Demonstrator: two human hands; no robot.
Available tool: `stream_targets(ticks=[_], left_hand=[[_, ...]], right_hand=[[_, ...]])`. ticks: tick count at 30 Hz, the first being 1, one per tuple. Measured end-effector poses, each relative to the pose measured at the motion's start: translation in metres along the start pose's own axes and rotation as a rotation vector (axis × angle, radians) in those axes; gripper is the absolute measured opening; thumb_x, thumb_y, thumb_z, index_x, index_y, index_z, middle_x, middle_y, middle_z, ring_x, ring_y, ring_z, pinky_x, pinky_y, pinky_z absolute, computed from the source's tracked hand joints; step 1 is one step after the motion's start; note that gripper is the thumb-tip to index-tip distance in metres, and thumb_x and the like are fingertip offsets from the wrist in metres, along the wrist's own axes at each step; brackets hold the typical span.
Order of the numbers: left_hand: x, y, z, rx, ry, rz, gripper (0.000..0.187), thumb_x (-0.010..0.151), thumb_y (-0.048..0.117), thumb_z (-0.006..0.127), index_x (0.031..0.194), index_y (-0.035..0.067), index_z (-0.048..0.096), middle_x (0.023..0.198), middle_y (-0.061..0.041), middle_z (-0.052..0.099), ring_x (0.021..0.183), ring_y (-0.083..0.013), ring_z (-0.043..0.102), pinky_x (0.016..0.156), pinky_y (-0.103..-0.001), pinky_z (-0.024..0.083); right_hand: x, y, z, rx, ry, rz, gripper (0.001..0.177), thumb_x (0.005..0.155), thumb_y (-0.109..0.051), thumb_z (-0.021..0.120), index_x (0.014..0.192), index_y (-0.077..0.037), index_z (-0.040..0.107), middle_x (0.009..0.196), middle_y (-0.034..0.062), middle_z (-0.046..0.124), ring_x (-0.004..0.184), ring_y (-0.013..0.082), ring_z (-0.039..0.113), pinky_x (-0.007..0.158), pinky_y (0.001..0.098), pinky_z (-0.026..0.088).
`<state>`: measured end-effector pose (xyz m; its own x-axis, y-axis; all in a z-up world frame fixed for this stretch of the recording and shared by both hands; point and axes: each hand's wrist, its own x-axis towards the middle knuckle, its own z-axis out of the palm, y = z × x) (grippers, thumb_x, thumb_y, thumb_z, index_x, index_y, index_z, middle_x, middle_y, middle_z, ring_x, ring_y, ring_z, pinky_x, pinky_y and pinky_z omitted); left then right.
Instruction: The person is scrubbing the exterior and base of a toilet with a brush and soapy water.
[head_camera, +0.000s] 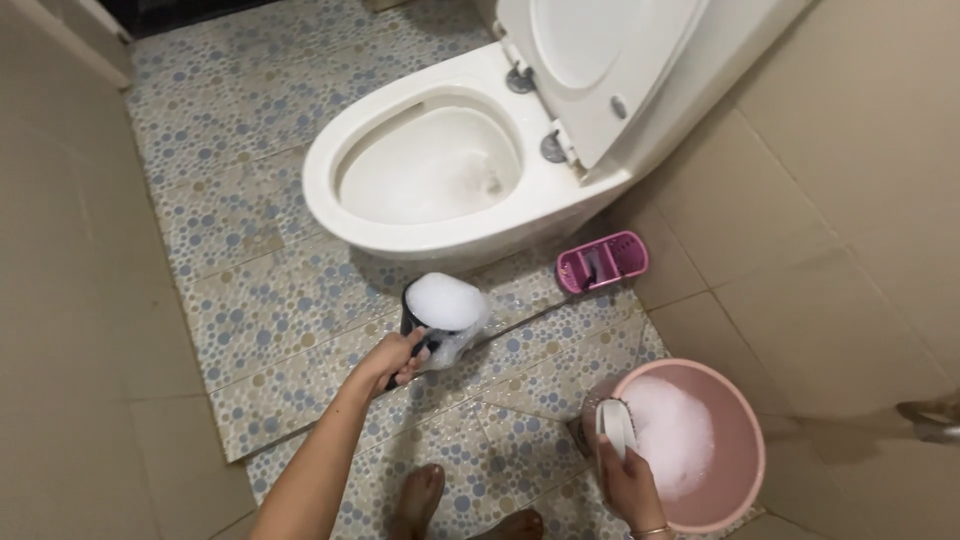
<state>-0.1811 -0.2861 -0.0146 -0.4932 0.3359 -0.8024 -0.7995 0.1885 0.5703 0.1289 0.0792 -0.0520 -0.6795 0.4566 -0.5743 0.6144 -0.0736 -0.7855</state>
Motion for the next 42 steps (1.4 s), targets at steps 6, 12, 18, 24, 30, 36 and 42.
stream_targets(ticks=[6, 12, 18, 24, 30, 36, 42], left_hand=[[0.022, 0.0, -0.013, -0.045, -0.057, -0.044, 0.042, 0.109, 0.037, 0.046, 0.082, 0.007, 0.057, 0.055, 0.002, 0.045, 0.039, -0.0083, 0.032, 0.035, -0.026, 0.025], [0.034, 0.049, 0.009, -0.4, -0.211, -0.153, 0.031, 0.112, 0.029, 0.042, 0.103, 0.003, 0.056, 0.066, -0.002, 0.054, 0.042, -0.005, 0.036, 0.034, -0.02, 0.027], [0.005, 0.07, -0.02, -0.348, -0.373, -0.125, 0.044, 0.111, 0.034, 0.042, 0.093, -0.003, 0.058, 0.058, 0.003, 0.047, 0.039, -0.0041, 0.035, 0.032, -0.021, 0.027], [-0.058, 0.04, -0.09, 0.254, -0.067, 0.048, 0.062, 0.107, 0.05, 0.051, 0.068, 0.002, 0.061, 0.046, 0.0, 0.048, 0.035, -0.011, 0.038, 0.035, -0.029, 0.027], [0.092, -0.143, -0.266, 0.687, 0.127, 0.84, 0.045, 0.106, 0.043, 0.052, 0.133, 0.008, 0.063, 0.07, -0.008, 0.062, 0.061, -0.0132, 0.056, 0.056, -0.029, 0.044], [0.295, -0.268, -0.398, 0.169, 0.535, 0.244, 0.046, 0.102, 0.031, 0.072, 0.113, -0.014, 0.073, 0.079, -0.025, 0.076, 0.066, -0.0286, 0.073, 0.061, -0.034, 0.058], [0.331, -0.283, -0.423, 1.0, 0.731, 1.512, 0.053, 0.09, 0.035, 0.065, 0.13, 0.001, 0.064, 0.072, -0.012, 0.071, 0.06, -0.018, 0.069, 0.056, -0.03, 0.053]], right_hand=[[0.01, -0.008, 0.025, -0.083, -0.043, 0.023, 0.048, 0.097, -0.045, 0.063, 0.075, -0.003, 0.065, 0.056, -0.0014, 0.051, 0.049, 0.0112, 0.044, 0.046, 0.0302, 0.034], [0.008, -0.05, 0.075, -0.267, -0.065, 0.025, 0.05, 0.097, -0.051, 0.059, 0.079, -0.005, 0.066, 0.057, -0.0024, 0.05, 0.05, 0.01, 0.043, 0.046, 0.03, 0.036], [0.011, -0.064, 0.117, -0.162, -0.013, 0.027, 0.049, 0.097, -0.051, 0.059, 0.076, -0.006, 0.063, 0.053, -0.0022, 0.047, 0.047, 0.0106, 0.041, 0.044, 0.0305, 0.033], [0.075, -0.069, 0.15, 0.184, 0.035, 0.093, 0.05, 0.1, -0.05, 0.051, 0.072, -0.01, 0.053, 0.051, -0.0004, 0.041, 0.041, 0.0132, 0.035, 0.039, 0.0315, 0.028], [0.232, -0.059, 0.17, -0.052, 0.134, -0.404, 0.049, 0.105, -0.049, 0.049, 0.078, -0.01, 0.06, 0.058, -0.0001, 0.049, 0.05, 0.0117, 0.044, 0.046, 0.0306, 0.036], [0.317, -0.114, 0.225, -0.625, 0.241, -1.421, 0.042, 0.095, -0.04, 0.071, 0.069, -0.007, 0.069, 0.054, 0.0079, 0.06, 0.043, 0.0184, 0.055, 0.043, 0.0335, 0.044], [0.335, -0.151, 0.282, -0.839, 0.166, -1.987, 0.051, 0.098, -0.04, 0.071, 0.056, -0.012, 0.059, 0.048, 0.0019, 0.057, 0.039, 0.0142, 0.054, 0.038, 0.0313, 0.045]])
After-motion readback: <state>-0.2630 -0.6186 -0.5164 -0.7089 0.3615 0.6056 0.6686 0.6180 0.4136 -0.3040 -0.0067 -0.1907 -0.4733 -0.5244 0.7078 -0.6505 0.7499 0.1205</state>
